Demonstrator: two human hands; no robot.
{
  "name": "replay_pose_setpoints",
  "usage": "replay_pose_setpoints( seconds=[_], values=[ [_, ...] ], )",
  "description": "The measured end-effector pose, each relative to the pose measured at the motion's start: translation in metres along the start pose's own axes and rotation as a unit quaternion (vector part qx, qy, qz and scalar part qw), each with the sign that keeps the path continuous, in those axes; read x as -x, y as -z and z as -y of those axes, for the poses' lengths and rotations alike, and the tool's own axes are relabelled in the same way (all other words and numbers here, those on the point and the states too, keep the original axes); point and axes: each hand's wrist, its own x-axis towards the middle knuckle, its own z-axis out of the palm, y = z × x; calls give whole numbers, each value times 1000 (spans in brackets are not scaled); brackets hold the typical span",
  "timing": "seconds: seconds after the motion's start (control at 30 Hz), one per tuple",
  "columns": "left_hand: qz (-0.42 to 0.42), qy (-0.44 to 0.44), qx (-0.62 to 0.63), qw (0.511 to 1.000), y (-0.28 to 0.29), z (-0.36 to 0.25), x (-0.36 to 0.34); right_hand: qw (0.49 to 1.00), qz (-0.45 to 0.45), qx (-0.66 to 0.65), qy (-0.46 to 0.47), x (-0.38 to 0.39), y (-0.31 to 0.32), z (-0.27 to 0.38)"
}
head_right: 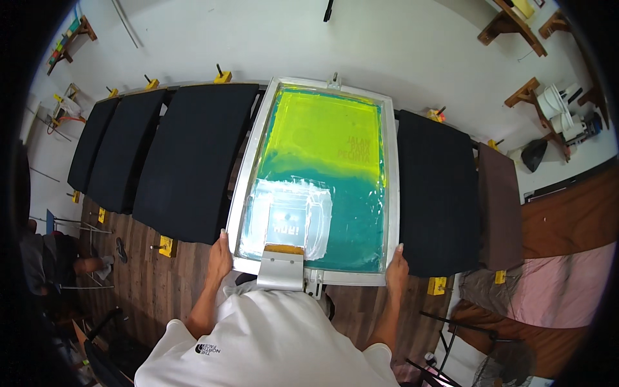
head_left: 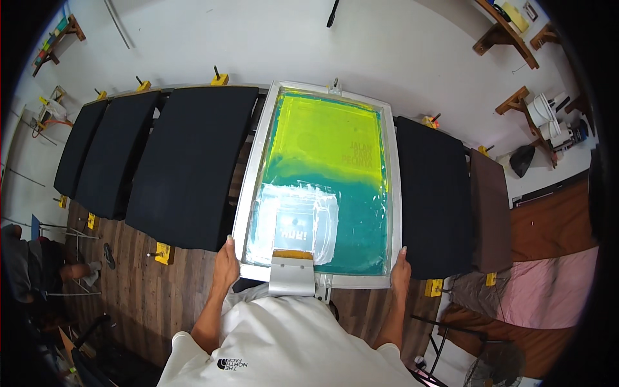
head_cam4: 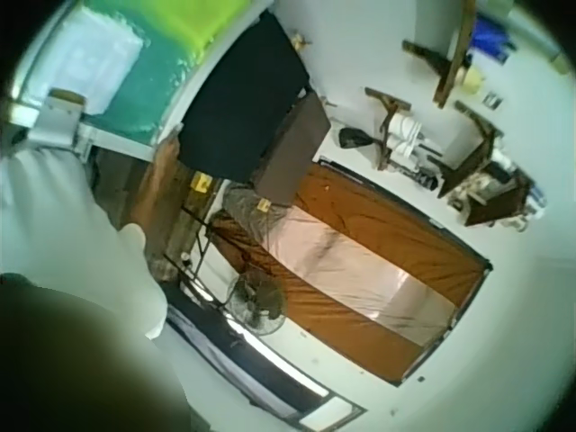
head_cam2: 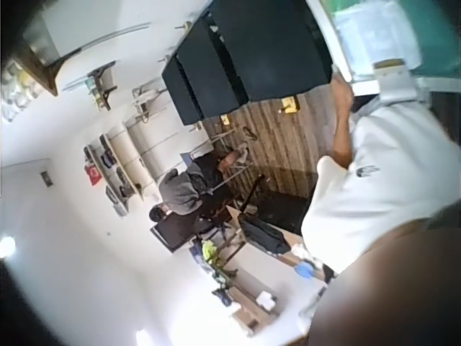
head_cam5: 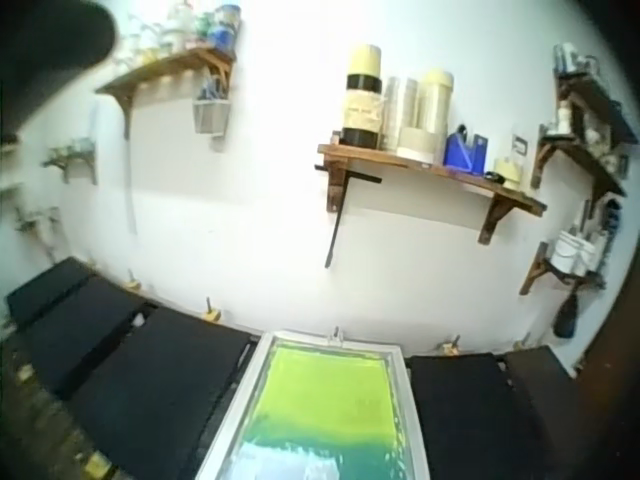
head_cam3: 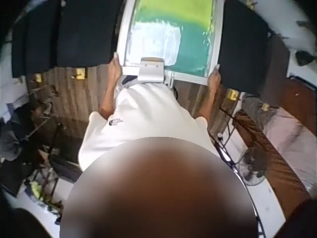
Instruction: Applying ink to a garment using a screen printing frame and a squeegee.
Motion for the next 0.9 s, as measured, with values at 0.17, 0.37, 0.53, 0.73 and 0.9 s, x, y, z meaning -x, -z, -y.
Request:
replay_pose_setpoints(
  seconds=[0.17,0.37,0.53,0.73,0.9],
  values=[
    [7,9,-2,1000,11,-9,7,1000,4,-12,-10,10,7,6],
    [-7,-11,-6,1000,24,-14,15,999,10,-41,8,28,19,11],
    [-10,-43,-2,999,35,-11,15,999,-21,-42,16,45,20,19],
    [-12,-78,5,997,47,-5,8,999,-26,-40,-3,71,25,38],
    [-3,-90,-4,996,52,2,6,995,-41,-72,60,69,18,18]
  ],
)
